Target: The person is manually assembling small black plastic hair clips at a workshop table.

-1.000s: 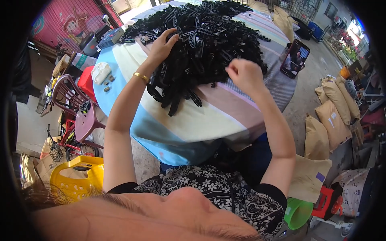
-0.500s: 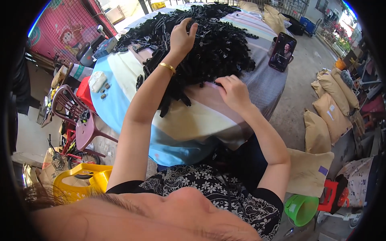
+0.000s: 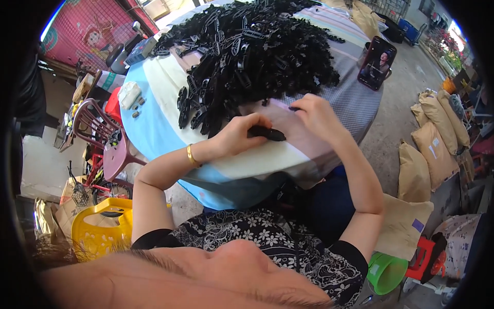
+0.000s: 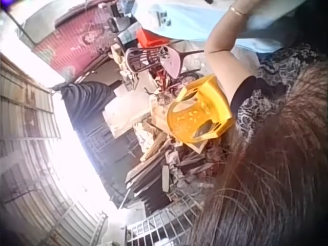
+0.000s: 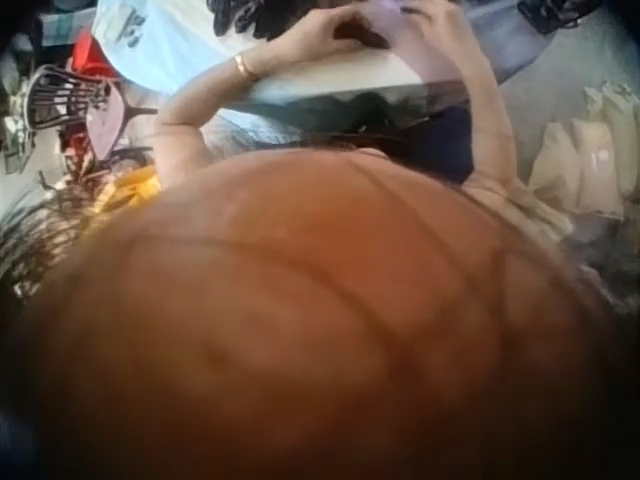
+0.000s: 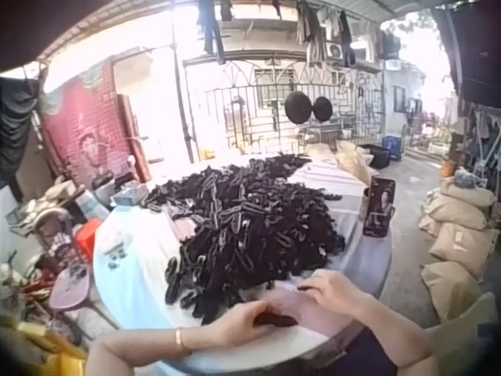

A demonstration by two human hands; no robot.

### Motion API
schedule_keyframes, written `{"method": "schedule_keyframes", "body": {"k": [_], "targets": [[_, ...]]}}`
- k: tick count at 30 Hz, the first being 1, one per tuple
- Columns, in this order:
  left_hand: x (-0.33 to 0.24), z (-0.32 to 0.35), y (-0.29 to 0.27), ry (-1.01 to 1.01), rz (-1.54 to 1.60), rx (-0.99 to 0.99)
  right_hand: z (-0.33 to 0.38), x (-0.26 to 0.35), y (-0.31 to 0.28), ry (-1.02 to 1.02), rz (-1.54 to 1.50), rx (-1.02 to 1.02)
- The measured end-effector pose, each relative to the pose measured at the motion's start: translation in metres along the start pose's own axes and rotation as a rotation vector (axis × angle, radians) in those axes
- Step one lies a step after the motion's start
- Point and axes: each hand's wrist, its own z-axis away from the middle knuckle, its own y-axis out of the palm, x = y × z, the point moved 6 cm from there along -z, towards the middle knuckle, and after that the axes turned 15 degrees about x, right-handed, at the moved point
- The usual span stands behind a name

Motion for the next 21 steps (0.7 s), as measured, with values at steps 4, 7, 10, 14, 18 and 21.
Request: {"method": "schedule_keyframes", "body": {"k": [4, 7, 10, 14, 18, 21], "targets": [[0.010, -0.015, -0.005, 0.068, -0.171, -0.030, -0.003, -0.011, -0.002, 0.121, -0.300, -0.092], [0.009, -0.019, -0.008, 0.171, -0.423, -0.127, 0.003, 0.006, -0.005, 0.066, -0.315, -0.174], [0.010, -0.016, -0.008, 0.211, -0.295, -0.153, 0.007, 0.029, 0.001, -0.056, -0.328, -0.222], [0.018, -0.015, -0.005, -0.008, 0.249, -0.065, 0.012, 0.055, 0.000, -0.207, -0.216, -0.313], [0.022, -0.009, 0.009, -0.068, 0.763, -0.039, 0.015, 0.065, -0.001, -0.263, -0.138, -0.377], [0.030, -0.005, 0.011, -0.096, 1.055, -0.078, 0.016, 0.072, -0.001, -0.265, -0.100, -0.407]]}}
